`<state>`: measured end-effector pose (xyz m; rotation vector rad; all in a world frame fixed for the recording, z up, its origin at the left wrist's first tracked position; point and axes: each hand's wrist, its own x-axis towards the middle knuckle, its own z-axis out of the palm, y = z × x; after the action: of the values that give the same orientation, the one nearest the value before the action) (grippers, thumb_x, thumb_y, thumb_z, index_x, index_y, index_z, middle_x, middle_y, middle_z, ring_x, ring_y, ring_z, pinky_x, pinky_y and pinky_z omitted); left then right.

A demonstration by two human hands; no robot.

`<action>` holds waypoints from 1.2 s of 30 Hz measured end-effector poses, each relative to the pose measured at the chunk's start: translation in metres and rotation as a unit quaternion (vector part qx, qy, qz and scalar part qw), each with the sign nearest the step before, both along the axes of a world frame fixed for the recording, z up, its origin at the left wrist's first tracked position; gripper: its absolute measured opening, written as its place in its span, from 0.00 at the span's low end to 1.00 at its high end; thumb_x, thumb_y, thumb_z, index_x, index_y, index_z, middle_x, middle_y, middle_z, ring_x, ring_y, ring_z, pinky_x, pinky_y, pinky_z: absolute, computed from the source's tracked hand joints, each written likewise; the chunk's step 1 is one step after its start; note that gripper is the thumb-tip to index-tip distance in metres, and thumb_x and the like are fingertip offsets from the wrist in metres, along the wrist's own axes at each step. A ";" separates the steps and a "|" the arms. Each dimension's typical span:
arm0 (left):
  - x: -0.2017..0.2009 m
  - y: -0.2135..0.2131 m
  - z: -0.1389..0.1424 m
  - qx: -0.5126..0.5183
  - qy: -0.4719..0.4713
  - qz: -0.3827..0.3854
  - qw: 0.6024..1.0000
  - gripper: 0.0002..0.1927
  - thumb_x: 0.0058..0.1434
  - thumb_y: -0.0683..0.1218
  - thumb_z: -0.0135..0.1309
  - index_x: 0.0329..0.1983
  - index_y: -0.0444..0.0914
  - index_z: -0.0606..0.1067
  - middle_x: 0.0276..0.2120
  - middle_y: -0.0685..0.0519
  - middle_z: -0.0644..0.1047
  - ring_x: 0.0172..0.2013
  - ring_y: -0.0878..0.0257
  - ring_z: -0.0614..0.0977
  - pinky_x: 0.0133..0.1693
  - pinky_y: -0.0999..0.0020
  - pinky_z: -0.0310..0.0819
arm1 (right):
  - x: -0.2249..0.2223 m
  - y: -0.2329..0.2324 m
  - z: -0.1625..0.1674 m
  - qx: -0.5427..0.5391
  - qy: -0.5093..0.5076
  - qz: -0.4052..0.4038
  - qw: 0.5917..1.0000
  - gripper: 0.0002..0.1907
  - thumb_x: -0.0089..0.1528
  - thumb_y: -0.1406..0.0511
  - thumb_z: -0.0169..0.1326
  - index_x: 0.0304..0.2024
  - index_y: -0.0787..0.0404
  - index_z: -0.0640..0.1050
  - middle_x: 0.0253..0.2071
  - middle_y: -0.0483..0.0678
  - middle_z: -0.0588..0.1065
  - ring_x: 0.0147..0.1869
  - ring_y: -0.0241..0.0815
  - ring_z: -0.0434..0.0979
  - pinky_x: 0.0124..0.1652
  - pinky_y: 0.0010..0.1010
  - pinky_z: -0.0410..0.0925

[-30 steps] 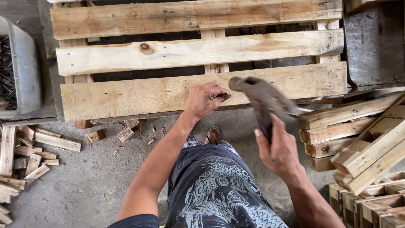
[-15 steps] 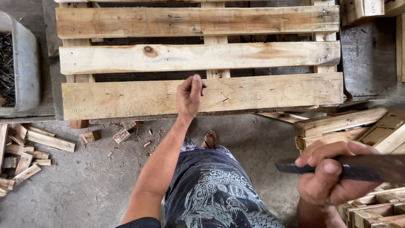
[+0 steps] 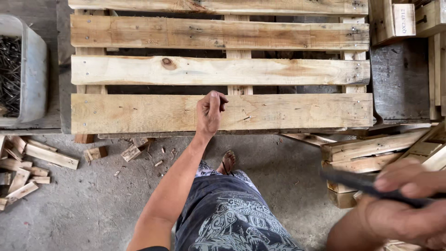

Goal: The person repeatedly picks nails from a container and hammers them into a wooden pallet. They move along the pallet to nail different boards, occasionally repositioning the pallet to access new areas.

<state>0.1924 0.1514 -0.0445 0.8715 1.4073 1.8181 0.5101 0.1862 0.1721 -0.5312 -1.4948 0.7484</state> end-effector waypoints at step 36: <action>0.008 -0.001 -0.005 0.019 0.010 0.013 1.000 0.27 0.81 0.56 0.34 0.37 0.35 0.74 0.23 0.56 0.69 0.26 0.69 0.69 0.28 0.72 0.62 | -0.043 -0.026 -0.088 -0.310 -0.588 0.039 0.746 0.10 0.70 0.60 0.48 0.43 0.61 0.69 0.26 0.49 0.74 0.21 0.40 0.72 0.21 0.33 0.69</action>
<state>0.2007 0.1501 -0.0498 0.8981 1.4067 1.8652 0.4674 0.1602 0.0840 -1.6860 -2.4150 1.0508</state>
